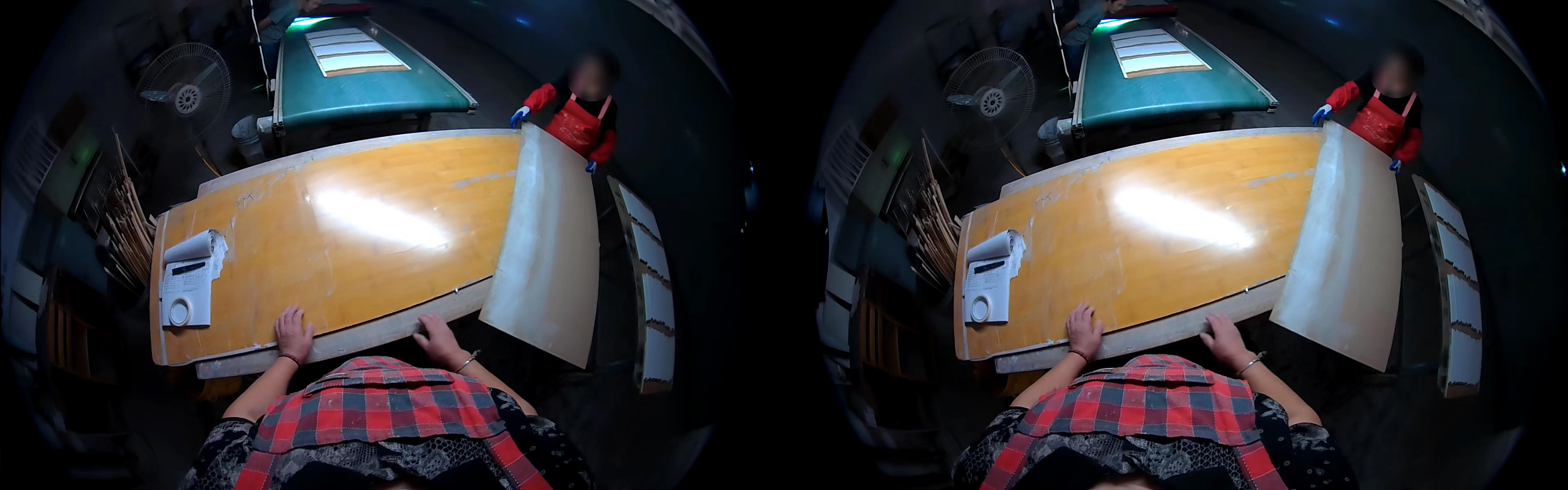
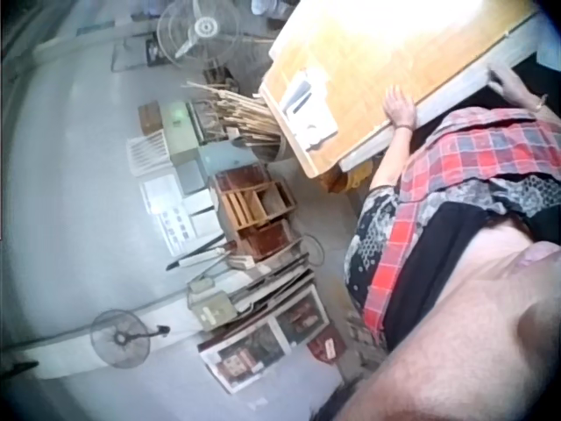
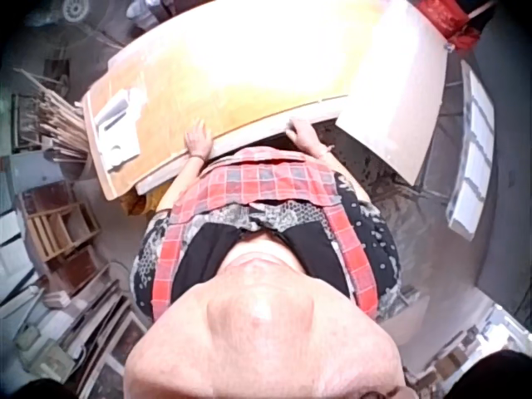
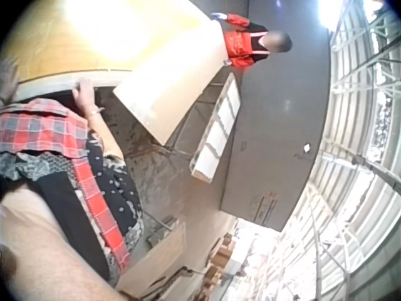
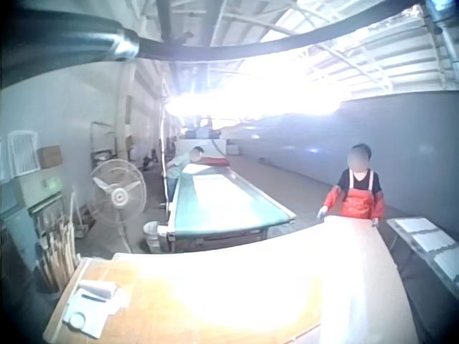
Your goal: The person repeatedly picks up large rectangular panels from a workbench and stacks them onto a wooden pallet. The person handles the panels one at a time, flipping them over and placing them in a neat pile. A coworker is visible in the background assisting with the process.
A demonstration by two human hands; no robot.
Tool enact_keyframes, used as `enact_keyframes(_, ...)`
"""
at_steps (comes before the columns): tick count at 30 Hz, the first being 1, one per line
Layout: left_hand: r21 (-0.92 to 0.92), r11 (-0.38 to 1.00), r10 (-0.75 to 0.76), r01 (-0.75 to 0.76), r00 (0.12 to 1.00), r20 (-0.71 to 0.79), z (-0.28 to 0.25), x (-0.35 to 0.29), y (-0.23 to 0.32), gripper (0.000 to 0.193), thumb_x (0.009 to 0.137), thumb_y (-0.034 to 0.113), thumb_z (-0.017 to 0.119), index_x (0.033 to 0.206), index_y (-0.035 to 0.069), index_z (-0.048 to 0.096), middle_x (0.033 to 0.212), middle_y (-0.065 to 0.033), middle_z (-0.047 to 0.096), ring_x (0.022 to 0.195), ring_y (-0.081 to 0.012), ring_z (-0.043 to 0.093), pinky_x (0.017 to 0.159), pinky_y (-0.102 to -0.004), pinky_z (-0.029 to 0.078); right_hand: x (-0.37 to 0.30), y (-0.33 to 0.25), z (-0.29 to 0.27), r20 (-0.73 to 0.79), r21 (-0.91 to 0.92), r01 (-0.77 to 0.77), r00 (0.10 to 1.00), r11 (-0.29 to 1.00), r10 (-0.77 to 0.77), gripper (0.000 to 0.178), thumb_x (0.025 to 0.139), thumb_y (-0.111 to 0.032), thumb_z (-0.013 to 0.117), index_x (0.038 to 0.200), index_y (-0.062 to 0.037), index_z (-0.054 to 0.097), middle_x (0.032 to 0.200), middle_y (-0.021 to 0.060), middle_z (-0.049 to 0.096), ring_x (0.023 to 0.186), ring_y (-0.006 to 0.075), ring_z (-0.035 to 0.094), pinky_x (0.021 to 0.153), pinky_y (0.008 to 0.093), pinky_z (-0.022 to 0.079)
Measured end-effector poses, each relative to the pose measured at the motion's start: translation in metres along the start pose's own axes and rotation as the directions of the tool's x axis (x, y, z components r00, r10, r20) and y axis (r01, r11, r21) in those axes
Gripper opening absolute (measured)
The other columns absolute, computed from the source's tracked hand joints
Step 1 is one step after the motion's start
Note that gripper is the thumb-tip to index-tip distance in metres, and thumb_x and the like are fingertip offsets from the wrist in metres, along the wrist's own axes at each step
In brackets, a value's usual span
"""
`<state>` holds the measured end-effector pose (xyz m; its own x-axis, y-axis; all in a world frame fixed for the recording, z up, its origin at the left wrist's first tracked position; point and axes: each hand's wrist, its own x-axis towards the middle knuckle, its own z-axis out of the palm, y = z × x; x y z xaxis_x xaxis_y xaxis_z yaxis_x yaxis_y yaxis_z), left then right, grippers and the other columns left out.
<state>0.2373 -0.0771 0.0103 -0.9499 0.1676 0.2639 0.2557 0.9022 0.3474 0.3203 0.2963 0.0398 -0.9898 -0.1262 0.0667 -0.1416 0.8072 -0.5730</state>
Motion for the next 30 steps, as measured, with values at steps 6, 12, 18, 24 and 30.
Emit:
enact_keyframes(6, -0.195, 0.976, -0.093, 0.093, 0.996, 0.011, 0.028, 0.078, 0.019, 0.027, 0.075, 0.020, 0.059, 0.098, 0.005, 0.057, 0.110, -0.0136, 0.052, 0.105, -0.0311, 0.046, 0.092, -0.0413, 0.038, 0.066, 0.038, -0.051, 0.110, 0.433, -0.311, 0.950, 0.846, 0.292, 0.038, 0.084, -0.026, 0.059, 0.108, 0.0037, 0.057, 0.099, 0.0170, 0.064, 0.089, 0.0254, 0.062, 0.079, 0.0324, 0.048)
enact_keyframes(12, -0.073, 0.938, -0.328, 0.338, 0.937, 0.121, 0.069, 0.190, 0.069, 0.023, 0.076, 0.022, 0.057, 0.092, 0.006, 0.057, 0.113, -0.0090, 0.049, 0.107, -0.0293, 0.043, 0.091, -0.0417, 0.036, 0.184, 0.076, -0.088, 0.194, 0.510, -0.253, 0.965, 0.822, 0.177, 0.037, 0.085, -0.025, 0.059, 0.108, 0.0046, 0.057, 0.100, 0.0170, 0.064, 0.092, 0.0225, 0.062, 0.082, 0.0305, 0.048)
enact_keyframes(18, 0.200, 0.910, -0.344, 0.363, 0.931, -0.124, 0.102, 0.244, 0.101, 0.014, 0.080, 0.018, 0.052, 0.088, 0.006, 0.052, 0.111, -0.0082, 0.048, 0.107, -0.0288, 0.042, 0.091, -0.0426, 0.035, 0.292, 0.131, -0.123, 0.298, 0.601, -0.316, 0.941, 0.734, 0.160, 0.029, 0.088, -0.019, 0.057, 0.107, 0.0033, 0.057, 0.094, 0.0091, 0.063, 0.084, 0.0153, 0.061, 0.077, 0.0266, 0.048)
enact_keyframes(24, 0.248, 0.920, -0.284, 0.302, 0.953, -0.107, 0.106, 0.243, 0.103, 0.016, 0.080, 0.016, 0.052, 0.089, 0.005, 0.048, 0.110, -0.0107, 0.047, 0.107, -0.0303, 0.042, 0.091, -0.0440, 0.033, 0.411, 0.163, -0.104, 0.318, 0.671, -0.350, 0.932, 0.654, 0.172, 0.025, 0.087, -0.022, 0.057, 0.091, 0.0025, 0.060, 0.080, 0.0054, 0.062, 0.074, 0.0123, 0.060, 0.068, 0.0257, 0.048)
enact_keyframes(30, 0.239, 0.926, -0.280, 0.292, 0.956, -0.084, 0.103, 0.252, 0.106, 0.017, 0.076, 0.012, 0.055, 0.088, 0.005, 0.045, 0.109, -0.0135, 0.047, 0.106, -0.0330, 0.041, 0.091, -0.0468, 0.031, 0.613, 0.165, -0.088, 0.373, -0.139, 0.134, 0.925, 0.981, -0.074, 0.027, 0.080, -0.030, 0.054, 0.090, -0.0076, 0.066, 0.088, 0.0158, 0.064, 0.082, 0.0343, 0.060, 0.076, 0.0411, 0.047)
